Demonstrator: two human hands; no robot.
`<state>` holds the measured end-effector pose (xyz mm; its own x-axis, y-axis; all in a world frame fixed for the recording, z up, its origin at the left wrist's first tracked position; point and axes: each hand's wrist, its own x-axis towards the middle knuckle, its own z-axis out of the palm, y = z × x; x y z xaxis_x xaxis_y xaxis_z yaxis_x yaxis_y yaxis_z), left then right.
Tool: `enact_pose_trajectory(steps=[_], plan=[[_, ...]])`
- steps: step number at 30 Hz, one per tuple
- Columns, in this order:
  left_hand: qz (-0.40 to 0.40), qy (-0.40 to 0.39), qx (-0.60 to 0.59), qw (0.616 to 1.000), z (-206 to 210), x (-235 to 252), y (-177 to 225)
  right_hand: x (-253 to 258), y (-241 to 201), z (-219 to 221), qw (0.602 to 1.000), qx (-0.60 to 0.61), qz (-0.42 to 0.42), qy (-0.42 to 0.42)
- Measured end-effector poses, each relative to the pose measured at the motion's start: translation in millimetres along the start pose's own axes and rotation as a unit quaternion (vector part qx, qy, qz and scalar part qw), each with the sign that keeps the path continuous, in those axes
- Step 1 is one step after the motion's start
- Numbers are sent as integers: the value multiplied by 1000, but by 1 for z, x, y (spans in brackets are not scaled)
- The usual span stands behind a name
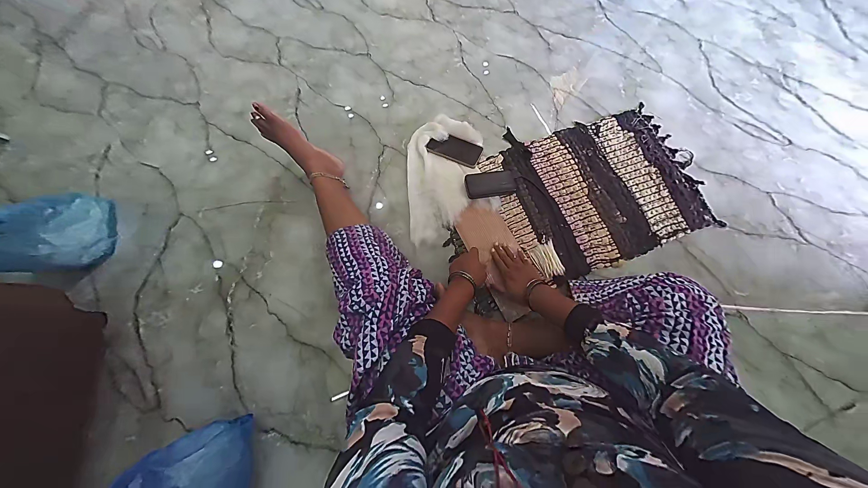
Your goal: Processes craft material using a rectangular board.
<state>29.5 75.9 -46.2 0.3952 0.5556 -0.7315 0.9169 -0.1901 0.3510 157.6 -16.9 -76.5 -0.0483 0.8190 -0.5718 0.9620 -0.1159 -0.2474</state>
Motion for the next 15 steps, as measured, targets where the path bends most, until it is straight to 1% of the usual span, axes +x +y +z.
enact_pose_trajectory(steps=[6,7,10,11,15], plan=[[40,-51,61,996,7,-7,-11,-37,-1,-6,997,-38,7,-68],[41,-49,69,996,8,-9,-11,-40,-2,-9,997,-36,3,-62],[38,-20,77,996,11,-14,-8,-34,1,-11,1000,-12,-18,22],[36,-10,79,996,11,-15,-7,-29,0,-12,999,-7,-23,35],[27,15,76,997,7,-18,-8,0,-6,-4,999,6,-20,36]])
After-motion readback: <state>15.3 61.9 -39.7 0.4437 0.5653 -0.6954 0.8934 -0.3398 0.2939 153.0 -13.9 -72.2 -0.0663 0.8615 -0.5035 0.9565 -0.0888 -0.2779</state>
